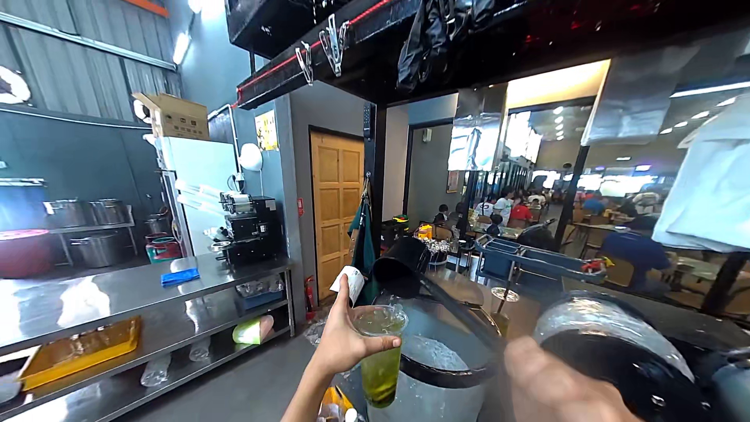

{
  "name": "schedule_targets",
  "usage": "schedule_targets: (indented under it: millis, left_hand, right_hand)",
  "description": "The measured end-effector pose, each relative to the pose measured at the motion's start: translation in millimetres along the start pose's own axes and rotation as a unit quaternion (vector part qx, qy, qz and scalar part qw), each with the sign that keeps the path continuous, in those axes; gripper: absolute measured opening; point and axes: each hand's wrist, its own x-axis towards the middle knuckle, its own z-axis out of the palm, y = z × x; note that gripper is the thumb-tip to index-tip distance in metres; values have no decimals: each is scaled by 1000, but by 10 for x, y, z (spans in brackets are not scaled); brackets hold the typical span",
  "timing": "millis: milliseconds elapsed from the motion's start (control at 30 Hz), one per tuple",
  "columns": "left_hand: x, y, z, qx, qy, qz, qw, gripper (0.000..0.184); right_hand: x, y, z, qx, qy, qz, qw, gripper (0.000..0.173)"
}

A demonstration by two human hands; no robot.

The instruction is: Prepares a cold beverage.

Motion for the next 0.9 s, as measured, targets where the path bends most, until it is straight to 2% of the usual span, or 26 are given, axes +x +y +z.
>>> schedule_targets:
  millis: [67,100,167,233,267,333,400,433,500,600,700,800,900]
  left_hand:
    - [-78,-57,-44,-19,-7,21,1000,151]
    - [-125,-93,-74,-26,-13,33,999,149]
    - [-237,-177,-131,-22,-18,52,998,142]
    - [-331,-243,-174,-18,-10,55,998,136]
    - [-377,-276,-186,-18,1,49,999,135]
    - [-469,-340,-195,-14,30,19,999,138]
    - [-551,-444,-182,-1,64,-9,998,144]
    - [-592,-505,-170,10,77,-19,997,146]
    - [-662,-609,-154,35,84,-32,995,151]
    - [-743,-764,-110,74,87,-27,993,154]
    - [-772,-860,-35,109,78,-41,990,155]
    - [-755,-917,85,130,69,-55,988,156]
    - [-752,-953,223,167,64,-75,981,159]
  right_hand:
    - [-186,446,-72,9,112,32,993,61]
    - [-319,682,-90,16,154,87,984,62]
    - [-705,1180,-113,10,174,206,963,58]
    - [-1139,1587,-131,-54,76,328,940,51]
    - [-1292,1718,-132,-85,-7,403,911,44]
    - [-1446,1924,-92,-63,-182,544,816,43]
    - [-1495,2044,-22,28,-251,605,755,43]
    - [-1481,2060,2,74,-239,614,749,43]
    - [-1375,2038,0,109,-163,604,772,48]
    - [-1101,1904,-74,32,-49,543,837,58]
    - [-766,1548,-66,-52,20,444,894,55]
    - [-441,1119,-9,-125,123,365,914,50]
    - [-80,763,15,-109,239,286,922,46]
